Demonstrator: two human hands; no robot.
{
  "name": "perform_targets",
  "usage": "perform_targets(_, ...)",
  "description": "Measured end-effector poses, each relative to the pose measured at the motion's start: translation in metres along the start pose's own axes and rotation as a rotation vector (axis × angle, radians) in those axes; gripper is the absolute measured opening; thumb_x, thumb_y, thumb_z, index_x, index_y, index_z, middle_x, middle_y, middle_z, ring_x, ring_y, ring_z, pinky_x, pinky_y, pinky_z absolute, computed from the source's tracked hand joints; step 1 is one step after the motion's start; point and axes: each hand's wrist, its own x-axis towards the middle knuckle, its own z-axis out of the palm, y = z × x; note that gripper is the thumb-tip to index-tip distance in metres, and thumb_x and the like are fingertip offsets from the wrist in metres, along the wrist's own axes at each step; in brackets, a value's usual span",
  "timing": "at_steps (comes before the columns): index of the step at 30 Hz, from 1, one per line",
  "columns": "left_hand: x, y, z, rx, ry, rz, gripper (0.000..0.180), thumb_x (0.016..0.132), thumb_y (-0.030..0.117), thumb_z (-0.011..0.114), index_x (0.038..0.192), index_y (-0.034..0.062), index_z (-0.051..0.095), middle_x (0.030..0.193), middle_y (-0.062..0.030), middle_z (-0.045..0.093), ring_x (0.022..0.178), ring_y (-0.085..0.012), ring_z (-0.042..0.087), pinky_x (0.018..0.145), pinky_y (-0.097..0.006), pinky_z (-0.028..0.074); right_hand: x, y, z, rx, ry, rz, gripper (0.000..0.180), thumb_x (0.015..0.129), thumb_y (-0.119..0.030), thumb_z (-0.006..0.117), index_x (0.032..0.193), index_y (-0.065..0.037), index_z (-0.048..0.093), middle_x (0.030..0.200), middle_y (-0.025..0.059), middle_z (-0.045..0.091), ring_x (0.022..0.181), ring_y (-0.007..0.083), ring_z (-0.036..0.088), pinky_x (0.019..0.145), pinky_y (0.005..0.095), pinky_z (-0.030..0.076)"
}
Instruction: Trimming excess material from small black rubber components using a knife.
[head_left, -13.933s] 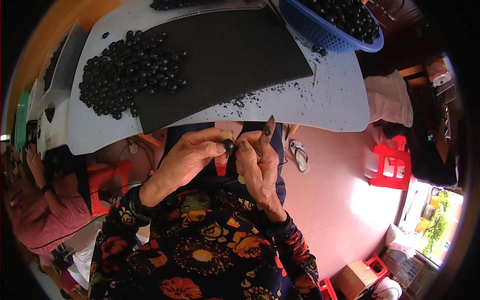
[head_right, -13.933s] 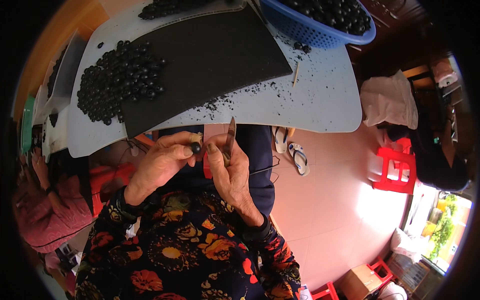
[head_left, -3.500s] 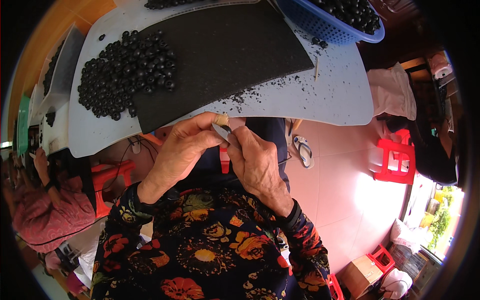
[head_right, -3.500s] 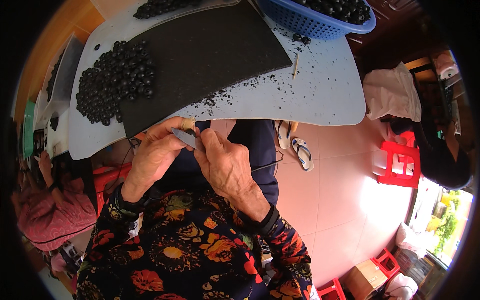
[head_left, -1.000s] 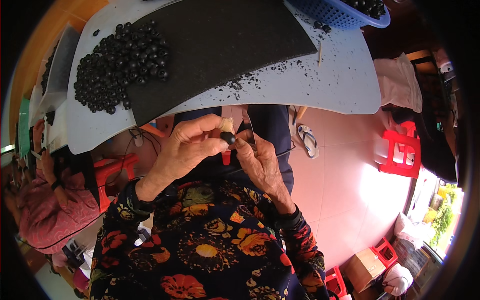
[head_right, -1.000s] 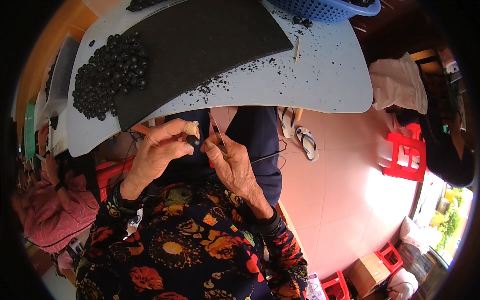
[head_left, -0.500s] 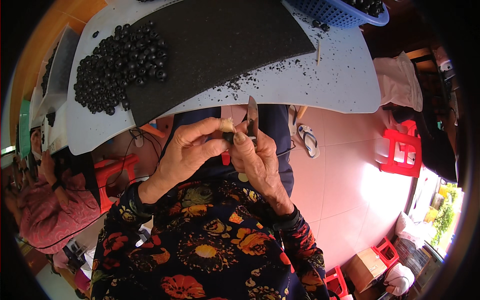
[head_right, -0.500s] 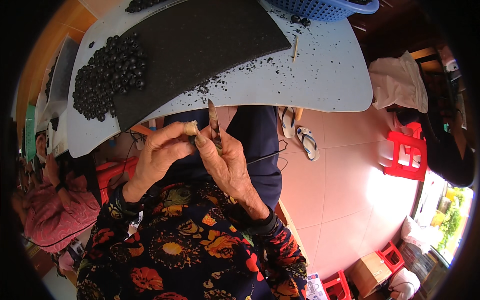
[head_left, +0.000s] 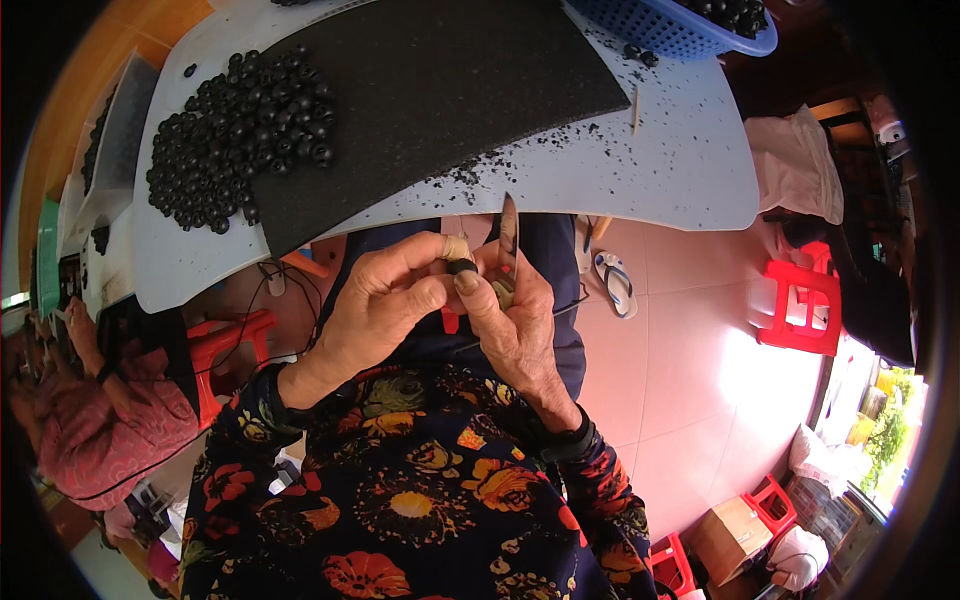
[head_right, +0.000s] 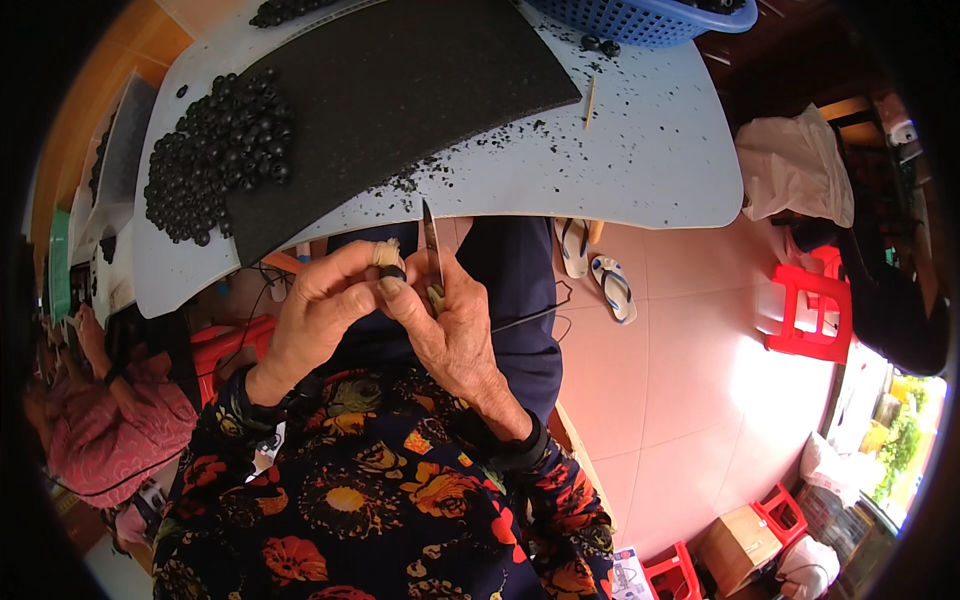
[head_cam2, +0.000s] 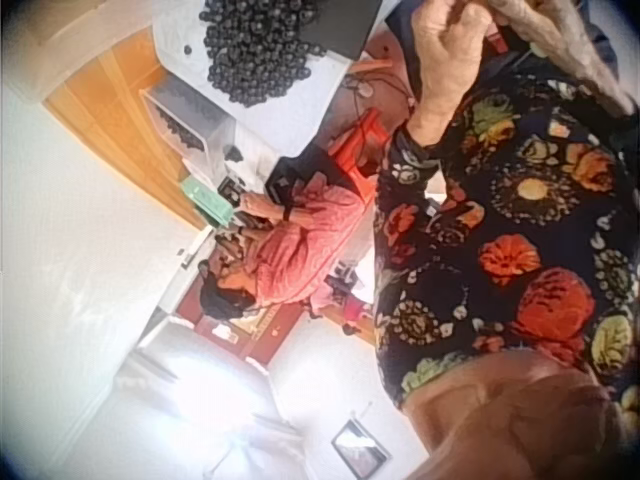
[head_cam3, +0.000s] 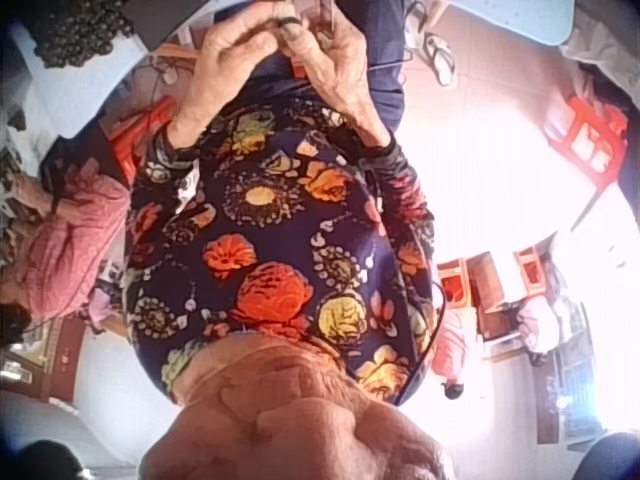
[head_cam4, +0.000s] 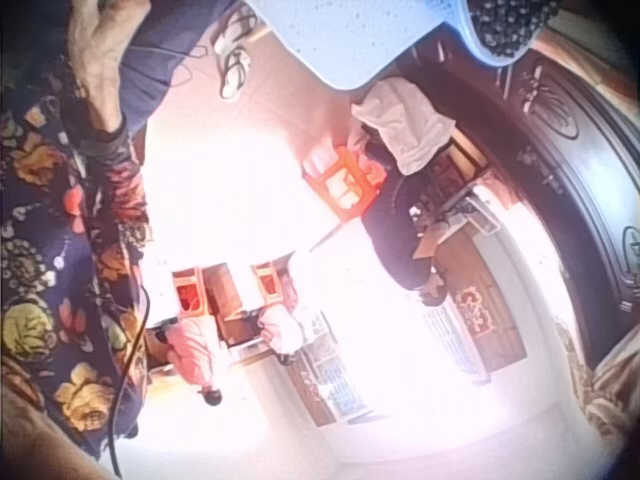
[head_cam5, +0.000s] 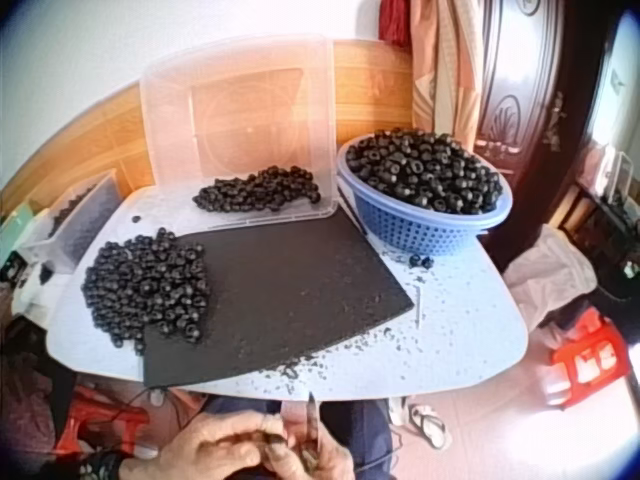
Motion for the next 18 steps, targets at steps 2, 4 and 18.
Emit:
perform_targets(2, 0.001, 0.002, -0.007, 0.016, -0.028, -0.079, 0.027, 0.089, 0.010, 0.056, 0.111, -0.0045, 0.056, 0.093, -0.0044, 0.058, 0.079, -0.0098, 0.056, 0.074, -0.023, 0.047, 0.001, 0.001, 0.000, 0.151, -0.043, 0.035, 0.019, 0.097, -0.020, 0.050, 0.092, -0.002, 0.052, 0.067, -0.0009, 0.055, 0.058, 0.0023, 0.042, 0.052, 0.0201, 0.036)
perform_targets(4, 0.002, 0.002, -0.009, 0.030, -0.057, -0.157, 0.027, 0.087, 0.007, 0.055, 0.112, -0.0036, 0.056, 0.095, -0.0042, 0.057, 0.080, -0.0108, 0.055, 0.074, -0.024, 0.047, 0.001, 0.006, -0.002, 0.291, -0.027, 0.072, 0.023, 0.097, -0.023, 0.049, 0.092, -0.001, 0.054, 0.063, -0.0028, 0.051, 0.056, 0.0020, 0.041, 0.050, 0.0197, 0.034)
perform_targets(18, 0.002, 0.007, -0.006, 0.093, -0.024, -0.173, 0.026, 0.088, 0.007, 0.055, 0.110, -0.0059, 0.057, 0.099, -0.0059, 0.057, 0.080, -0.0128, 0.058, 0.079, -0.026, 0.046, 0.003, 0.018, -0.009, 0.299, -0.029, 0.151, 0.023, 0.097, -0.023, 0.049, 0.093, -0.002, 0.054, 0.059, -0.0063, 0.043, 0.051, 0.0020, 0.038, 0.047, 0.0196, 0.031)
